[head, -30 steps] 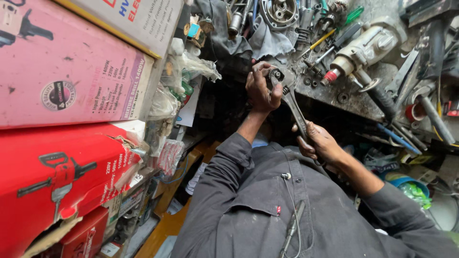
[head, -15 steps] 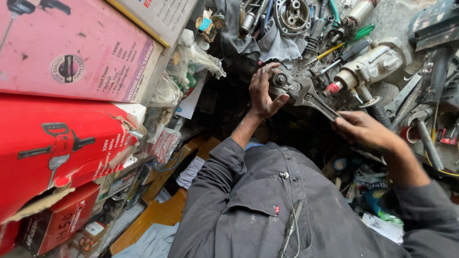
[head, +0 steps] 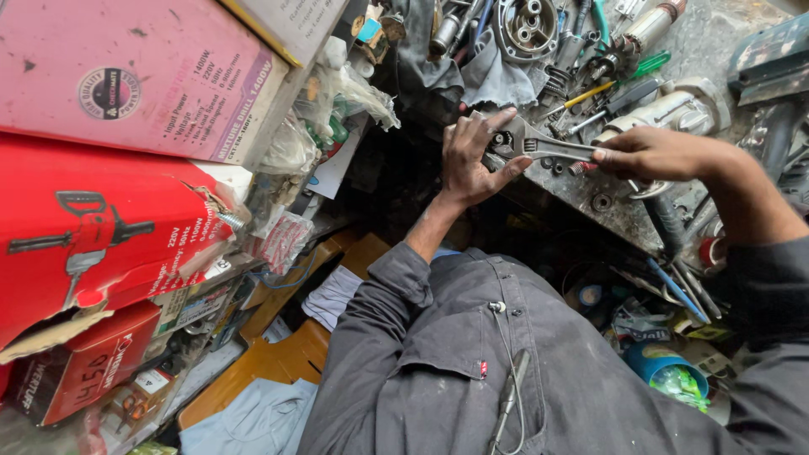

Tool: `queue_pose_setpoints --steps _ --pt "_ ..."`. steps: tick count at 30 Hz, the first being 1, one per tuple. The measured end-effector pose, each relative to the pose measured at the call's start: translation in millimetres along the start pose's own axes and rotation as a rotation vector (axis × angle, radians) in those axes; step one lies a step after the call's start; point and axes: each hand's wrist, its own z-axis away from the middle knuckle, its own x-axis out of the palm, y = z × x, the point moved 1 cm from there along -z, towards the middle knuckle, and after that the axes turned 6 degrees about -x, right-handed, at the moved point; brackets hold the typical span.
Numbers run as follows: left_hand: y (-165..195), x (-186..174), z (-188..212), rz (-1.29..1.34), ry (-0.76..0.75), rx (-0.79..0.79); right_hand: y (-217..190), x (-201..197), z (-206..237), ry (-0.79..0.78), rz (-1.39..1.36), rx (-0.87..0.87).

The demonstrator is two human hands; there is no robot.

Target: The person works at a cluttered repair bench fitting gears and small metal components into a power tool gearbox housing. They press a gear onto a shaft by hand, use an adjustable wrench to tighten a part, and finally seat the geared shaft assembly into the round housing.

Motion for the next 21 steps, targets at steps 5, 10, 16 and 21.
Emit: queue_pose_setpoints --steps 5,10,16,21 --pt "-1.5 2.3 -3.0 0.033 0.051 0.021 -5.1 13.8 -1.2 0.126 0.185 -0.017" --pt "-2.2 5.4 -4.6 0.027 0.12 0.072 -18.8 37.1 18.0 0.375 0.341 -0.02" --pt "3.3 9.1 -2.7 -0.009 0.196 0.054 -43.0 46.6 14.5 0.515 0.453 -0.059" --pt "1.5 9.6 -1.8 0.042 0.192 0.077 -47.4 54.7 21.0 0.618 0.517 -0.061"
